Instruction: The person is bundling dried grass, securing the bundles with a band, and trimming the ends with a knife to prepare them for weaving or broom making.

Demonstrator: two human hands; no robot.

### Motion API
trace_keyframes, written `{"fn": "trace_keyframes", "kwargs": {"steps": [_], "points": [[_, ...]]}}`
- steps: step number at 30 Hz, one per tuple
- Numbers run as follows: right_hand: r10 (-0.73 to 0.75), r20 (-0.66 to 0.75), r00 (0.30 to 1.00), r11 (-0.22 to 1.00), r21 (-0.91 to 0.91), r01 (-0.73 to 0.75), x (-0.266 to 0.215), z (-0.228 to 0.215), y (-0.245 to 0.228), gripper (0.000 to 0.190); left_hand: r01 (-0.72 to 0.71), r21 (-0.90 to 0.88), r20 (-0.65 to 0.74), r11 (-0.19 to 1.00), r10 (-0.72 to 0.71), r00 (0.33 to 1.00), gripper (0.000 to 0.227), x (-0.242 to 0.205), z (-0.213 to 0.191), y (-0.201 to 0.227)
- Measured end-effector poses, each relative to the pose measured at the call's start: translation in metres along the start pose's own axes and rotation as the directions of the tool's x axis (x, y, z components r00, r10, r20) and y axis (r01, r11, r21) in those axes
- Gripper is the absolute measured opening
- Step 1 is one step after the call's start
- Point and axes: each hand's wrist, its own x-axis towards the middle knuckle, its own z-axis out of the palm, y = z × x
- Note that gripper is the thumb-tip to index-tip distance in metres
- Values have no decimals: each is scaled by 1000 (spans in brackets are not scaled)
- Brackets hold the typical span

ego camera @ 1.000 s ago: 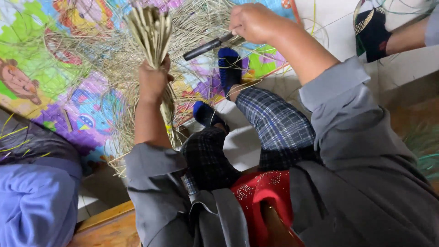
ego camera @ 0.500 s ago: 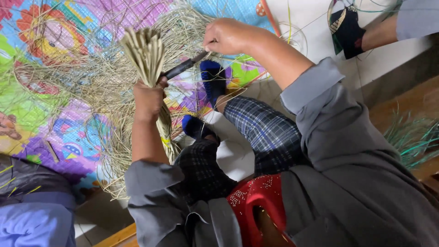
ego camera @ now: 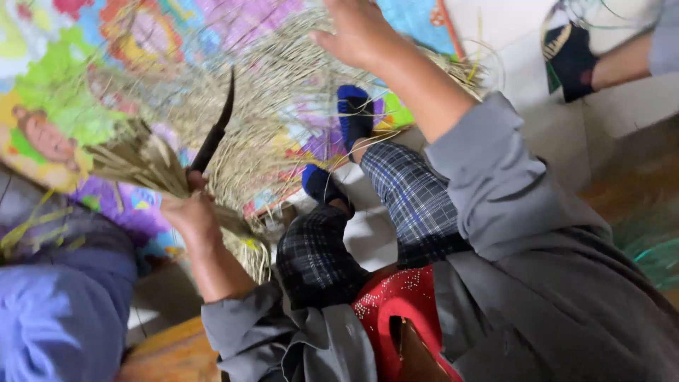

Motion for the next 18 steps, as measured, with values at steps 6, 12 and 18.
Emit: {"fn": "trace_keyframes", "kwargs": {"steps": [6, 12, 18], "points": [[32, 390, 920, 746, 603, -282, -106, 17, -76, 36, -126, -197, -69, 972, 114, 991, 36, -29, 34, -21], [61, 351, 934, 89, 931, -355, -184, 24, -111, 33, -203, -256, 132, 945, 242, 961, 25, -140, 92, 11], [7, 172, 985, -135, 976, -169, -265, 12, -134, 30, -391, -486, 106, 781, 497, 861, 30, -216, 96, -33]]}}
